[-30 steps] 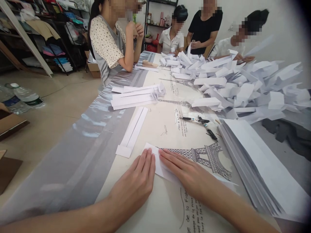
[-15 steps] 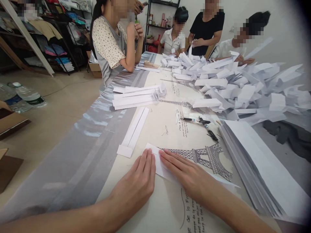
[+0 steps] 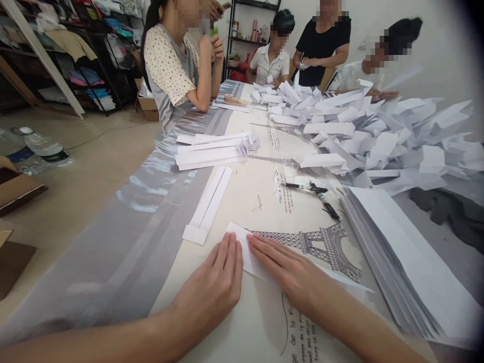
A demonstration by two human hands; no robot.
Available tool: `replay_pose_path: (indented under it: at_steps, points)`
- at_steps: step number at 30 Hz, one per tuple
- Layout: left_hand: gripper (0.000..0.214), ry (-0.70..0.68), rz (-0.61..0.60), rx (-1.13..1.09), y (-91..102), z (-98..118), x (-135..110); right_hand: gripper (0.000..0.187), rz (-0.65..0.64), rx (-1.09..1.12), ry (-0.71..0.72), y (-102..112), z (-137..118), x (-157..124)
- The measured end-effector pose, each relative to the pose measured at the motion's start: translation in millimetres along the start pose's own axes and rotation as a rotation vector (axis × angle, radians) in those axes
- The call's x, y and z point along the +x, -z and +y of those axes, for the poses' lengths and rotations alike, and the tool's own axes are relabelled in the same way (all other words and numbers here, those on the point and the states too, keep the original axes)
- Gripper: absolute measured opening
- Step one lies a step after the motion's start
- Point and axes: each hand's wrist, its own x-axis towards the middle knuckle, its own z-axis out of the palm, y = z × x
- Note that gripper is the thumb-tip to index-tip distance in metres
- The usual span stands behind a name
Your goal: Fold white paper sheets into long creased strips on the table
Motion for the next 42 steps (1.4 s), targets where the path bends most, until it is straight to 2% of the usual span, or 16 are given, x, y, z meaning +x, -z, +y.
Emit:
replay_pose_path:
  at_steps: [14,20,38,42]
  points:
    - [0.050,-0.010,0.008,-0.035,0.9,0,0,0.089,-0.076,-0.017,0.010,1,-4,-2]
    - [0.058,0.024,-0.042,-0.043,-2.7,1,0,0.086,-0.082,-0.041,0.015,-2,-4,-3]
    - [0.050,-0.016,-0.005,-0.079,-6.3,-6,-1,0.083,-0.093,-0.108,0.024,0,-9,-2]
    - [0.050,-0.010,-0.047,-0.114,-6.4,-9,2,0.085,-0.092,-0.086,0.020,1,-7,-1]
